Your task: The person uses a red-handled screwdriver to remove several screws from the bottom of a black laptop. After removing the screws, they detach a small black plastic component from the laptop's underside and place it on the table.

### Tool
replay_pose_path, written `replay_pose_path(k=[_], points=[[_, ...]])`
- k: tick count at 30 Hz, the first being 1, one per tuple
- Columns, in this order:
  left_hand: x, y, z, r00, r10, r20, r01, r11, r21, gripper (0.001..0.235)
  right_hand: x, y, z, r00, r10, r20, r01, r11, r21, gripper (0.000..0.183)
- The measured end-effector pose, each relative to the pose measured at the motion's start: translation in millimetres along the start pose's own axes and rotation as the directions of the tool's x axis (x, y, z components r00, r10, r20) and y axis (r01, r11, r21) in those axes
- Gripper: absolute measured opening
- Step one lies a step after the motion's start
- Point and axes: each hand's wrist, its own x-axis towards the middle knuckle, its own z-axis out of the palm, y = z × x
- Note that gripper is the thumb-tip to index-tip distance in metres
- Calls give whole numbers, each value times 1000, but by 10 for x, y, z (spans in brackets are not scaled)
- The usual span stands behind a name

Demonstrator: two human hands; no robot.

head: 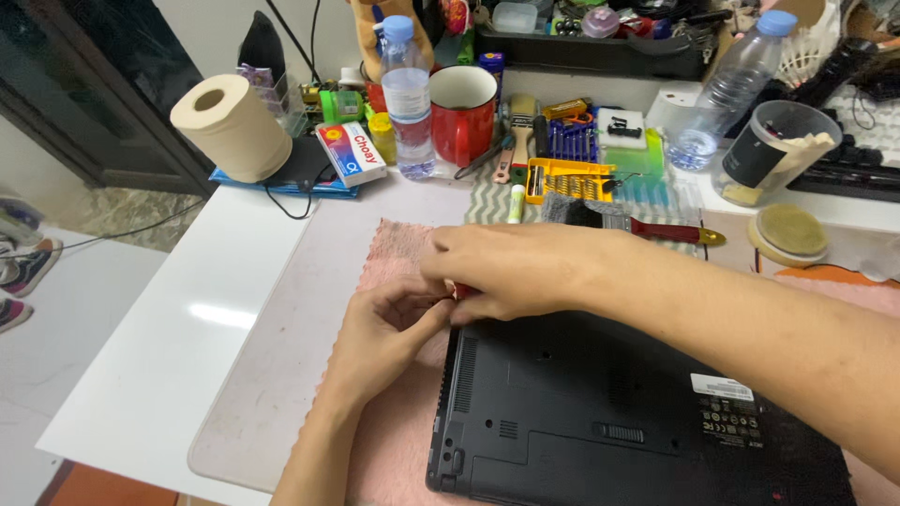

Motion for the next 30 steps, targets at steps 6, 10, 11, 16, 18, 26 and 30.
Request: replay_pose_path(k=[6,10,11,16,18,26,30], points=[[-28,103,-20,1000,-10,-8,10,999,-34,32,77,36,99,1000,15,-24,-17,997,-73,18],[47,-135,-43,1000,20,-5,-20,998,-59,30,-12,-133,-38,999,38,22,-36,998,-59,49],[33,-122,-39,999,41,-3,-41,998,-55,40,3,-125,-29,997,77,23,-76,996,-36,42],[2,-24,-4,998,59,-9,-60,998,-14,47,56,-112,-53,977,212,16,-208,970,-129,31],[-23,69,-7,998,68,-9,-68,997,-41,49,53,-96,-73,997,45,57,-40,996,-75,21],[-30,51,-3,998,53,26,-52,998,-43,70,124,-147,-166,966,227,122,-205,965,-166,38],[-9,3,-11,998,58,25,-57,996,-67,77,13,-57,-145,989,16,150,15,979,-204,37]])
